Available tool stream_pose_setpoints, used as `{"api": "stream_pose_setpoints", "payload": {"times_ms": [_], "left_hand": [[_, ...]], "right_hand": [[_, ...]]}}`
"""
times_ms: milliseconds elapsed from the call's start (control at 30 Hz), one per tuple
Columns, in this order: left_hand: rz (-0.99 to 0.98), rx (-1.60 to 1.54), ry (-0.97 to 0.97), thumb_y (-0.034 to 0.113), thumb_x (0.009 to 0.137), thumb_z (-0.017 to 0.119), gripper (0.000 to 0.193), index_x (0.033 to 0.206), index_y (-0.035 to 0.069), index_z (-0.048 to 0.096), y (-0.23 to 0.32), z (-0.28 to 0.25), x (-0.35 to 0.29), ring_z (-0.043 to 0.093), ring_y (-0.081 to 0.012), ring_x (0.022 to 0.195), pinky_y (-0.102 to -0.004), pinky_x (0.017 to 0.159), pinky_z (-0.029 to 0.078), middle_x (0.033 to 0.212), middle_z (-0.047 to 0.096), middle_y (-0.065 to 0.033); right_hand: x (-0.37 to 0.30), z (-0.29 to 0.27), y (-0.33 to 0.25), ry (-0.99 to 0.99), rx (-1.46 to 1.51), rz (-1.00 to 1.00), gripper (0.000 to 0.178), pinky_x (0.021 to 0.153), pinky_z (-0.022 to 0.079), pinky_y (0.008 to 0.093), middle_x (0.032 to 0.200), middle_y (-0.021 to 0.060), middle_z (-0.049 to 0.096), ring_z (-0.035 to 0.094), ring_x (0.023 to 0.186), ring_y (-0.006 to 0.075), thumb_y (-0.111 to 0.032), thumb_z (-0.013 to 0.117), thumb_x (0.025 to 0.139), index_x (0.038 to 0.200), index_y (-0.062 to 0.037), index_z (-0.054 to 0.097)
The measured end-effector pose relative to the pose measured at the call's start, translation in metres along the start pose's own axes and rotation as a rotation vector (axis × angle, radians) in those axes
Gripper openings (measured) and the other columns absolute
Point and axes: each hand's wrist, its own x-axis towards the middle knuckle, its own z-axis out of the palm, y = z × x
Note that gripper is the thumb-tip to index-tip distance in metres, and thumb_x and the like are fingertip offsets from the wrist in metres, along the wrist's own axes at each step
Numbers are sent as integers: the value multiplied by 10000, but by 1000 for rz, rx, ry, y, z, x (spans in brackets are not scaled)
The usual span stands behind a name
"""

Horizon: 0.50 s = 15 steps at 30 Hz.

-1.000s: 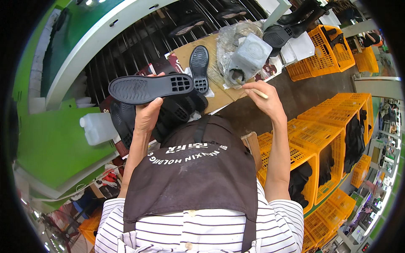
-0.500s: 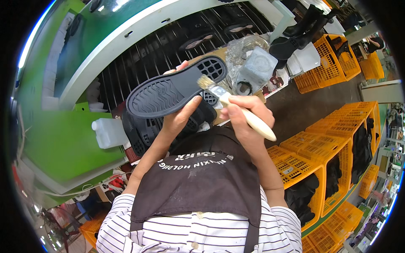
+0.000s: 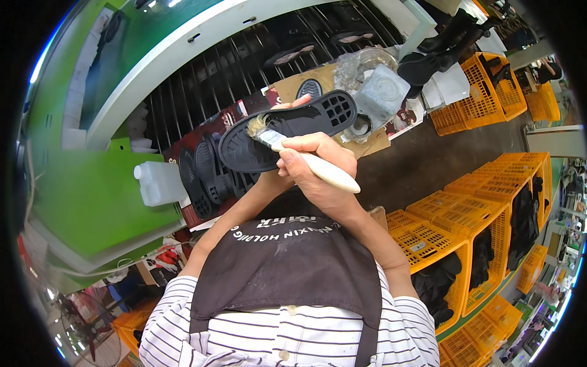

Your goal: The recorder applies glue or adhesive to the undersides of black shoe soles using a brush, then places them on a conveyor belt.

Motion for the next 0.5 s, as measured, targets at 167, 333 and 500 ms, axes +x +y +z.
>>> {"api": "stream_pose_setpoints", "payload": {"times_ms": [167, 333, 500], "left_hand": [[-12, 188, -168, 107, 776, 728, 457, 1173, 37, 512, 6, -1, -2, 509, -248, 1197, -383, 1020, 399, 1162, 544, -113], [-119, 266, -407, 137, 768, 743, 367, 1092, 62, 588, 12, -13, -7, 509, -269, 1205, -433, 1021, 386, 1133, 558, -138], [-557, 45, -508, 182, 791, 754, 564, 1257, 16, 483, 30, -22, -16, 443, -224, 1254, -372, 1064, 327, 1229, 521, -136]], "right_hand": [[0, 2, 3, -37, -1, 6, 105, 631, 540, 216, 788, 92, 681, 665, 682, 100, -24, 646, 886, 966, 40, 624], [11, -6, -3, -99, 2, 50, 103, 628, 544, 207, 781, 91, 684, 669, 680, 100, -25, 634, 892, 972, 40, 628], [27, -19, -4, -116, 14, 122, 132, 627, 561, 210, 806, 101, 683, 671, 684, 106, -53, 618, 909, 987, 52, 636]]}}
